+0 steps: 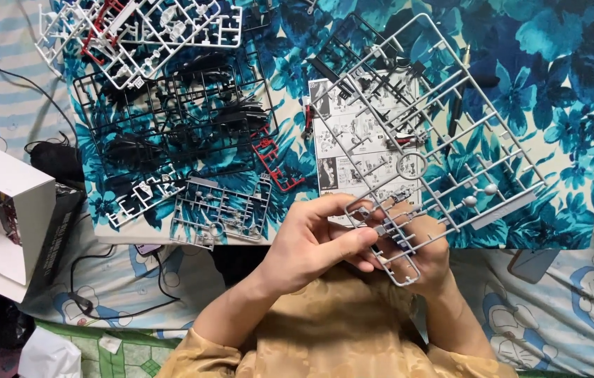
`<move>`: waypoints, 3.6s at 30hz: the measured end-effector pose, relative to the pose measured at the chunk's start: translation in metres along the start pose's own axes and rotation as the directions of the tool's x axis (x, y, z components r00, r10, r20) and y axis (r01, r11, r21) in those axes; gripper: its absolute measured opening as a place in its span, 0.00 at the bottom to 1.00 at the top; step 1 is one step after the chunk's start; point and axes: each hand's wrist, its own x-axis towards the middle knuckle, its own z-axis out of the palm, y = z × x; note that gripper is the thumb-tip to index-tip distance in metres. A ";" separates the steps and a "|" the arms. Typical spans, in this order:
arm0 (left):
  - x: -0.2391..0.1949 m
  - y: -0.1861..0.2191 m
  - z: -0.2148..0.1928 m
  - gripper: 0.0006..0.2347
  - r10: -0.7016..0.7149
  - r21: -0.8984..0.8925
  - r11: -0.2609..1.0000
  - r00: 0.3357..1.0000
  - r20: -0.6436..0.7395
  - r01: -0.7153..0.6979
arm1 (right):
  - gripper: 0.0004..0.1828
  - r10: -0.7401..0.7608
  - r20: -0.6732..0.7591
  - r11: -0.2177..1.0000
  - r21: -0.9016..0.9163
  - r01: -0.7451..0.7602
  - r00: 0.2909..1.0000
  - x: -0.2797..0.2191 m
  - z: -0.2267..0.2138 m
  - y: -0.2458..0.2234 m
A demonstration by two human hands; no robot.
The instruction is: The person assembles a plastic model kit by cutting small parts from a sprue with nippers, then fits and files the parts by hand. They reference an instruction sheet and handle multiple sprues and small components on a floral-patterned surface.
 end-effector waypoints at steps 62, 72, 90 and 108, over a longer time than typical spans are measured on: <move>-0.001 0.002 0.003 0.12 0.001 0.010 1.000 0.999 0.034 -0.001 | 0.21 -0.010 -0.089 0.969 -0.246 -0.013 0.996 -0.017 0.006 0.022; 0.009 -0.007 -0.017 0.12 0.084 0.076 0.994 0.996 -0.039 -0.081 | 0.08 0.140 -0.062 0.966 -0.211 -0.150 0.988 -0.001 -0.003 -0.001; 0.016 -0.020 -0.028 0.09 -0.015 0.117 0.993 1.000 0.008 0.014 | 0.14 0.567 -0.393 0.694 0.701 -0.163 0.724 -0.021 -0.021 0.013; 0.003 -0.010 -0.028 0.06 -0.042 0.280 0.958 0.998 -0.049 0.054 | 0.11 0.501 -0.652 0.865 0.356 -0.353 0.569 -0.028 -0.162 0.022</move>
